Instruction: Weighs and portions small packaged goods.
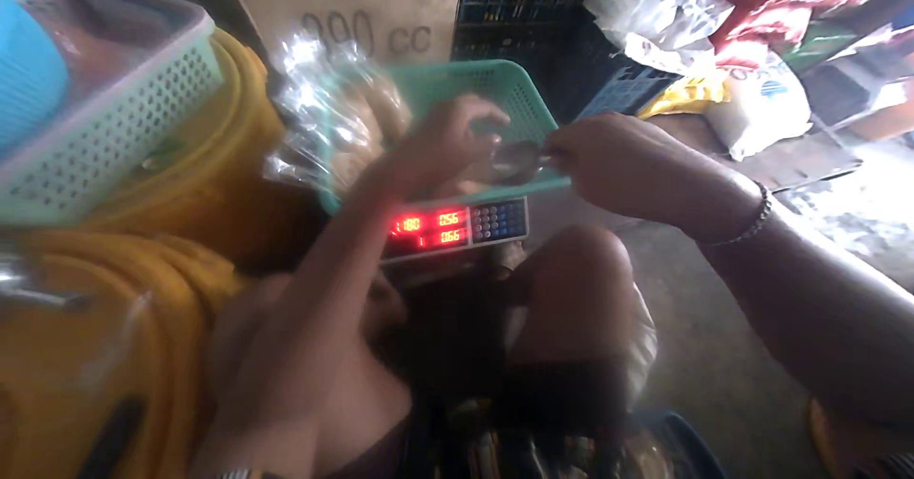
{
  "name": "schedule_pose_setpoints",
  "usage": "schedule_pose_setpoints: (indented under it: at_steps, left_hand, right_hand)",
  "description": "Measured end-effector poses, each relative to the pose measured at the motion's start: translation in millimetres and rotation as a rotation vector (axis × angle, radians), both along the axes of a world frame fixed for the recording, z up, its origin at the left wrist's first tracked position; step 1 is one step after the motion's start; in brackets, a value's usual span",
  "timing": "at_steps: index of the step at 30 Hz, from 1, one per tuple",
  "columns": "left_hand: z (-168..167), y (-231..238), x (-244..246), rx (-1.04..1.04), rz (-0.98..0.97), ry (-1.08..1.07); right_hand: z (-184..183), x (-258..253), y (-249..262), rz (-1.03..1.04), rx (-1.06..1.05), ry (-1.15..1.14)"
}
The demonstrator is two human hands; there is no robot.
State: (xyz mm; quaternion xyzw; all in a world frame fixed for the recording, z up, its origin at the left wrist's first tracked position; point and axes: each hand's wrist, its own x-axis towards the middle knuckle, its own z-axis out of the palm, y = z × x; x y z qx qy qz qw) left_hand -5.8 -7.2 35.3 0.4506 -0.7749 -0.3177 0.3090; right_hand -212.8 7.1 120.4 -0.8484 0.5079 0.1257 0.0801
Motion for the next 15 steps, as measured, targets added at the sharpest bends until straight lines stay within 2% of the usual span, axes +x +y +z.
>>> schedule_pose_setpoints:
  at_steps: [8, 15]
  left_hand:
    - [3, 3, 2, 0.031, -0.005, -0.024]
    - [0, 1, 2, 0.047, 0.027, -0.075]
  right_hand:
    - [-3, -4, -1, -0.003, 0.013, -0.024]
    - [18, 11, 5, 0.035, -0.055, 0.199]
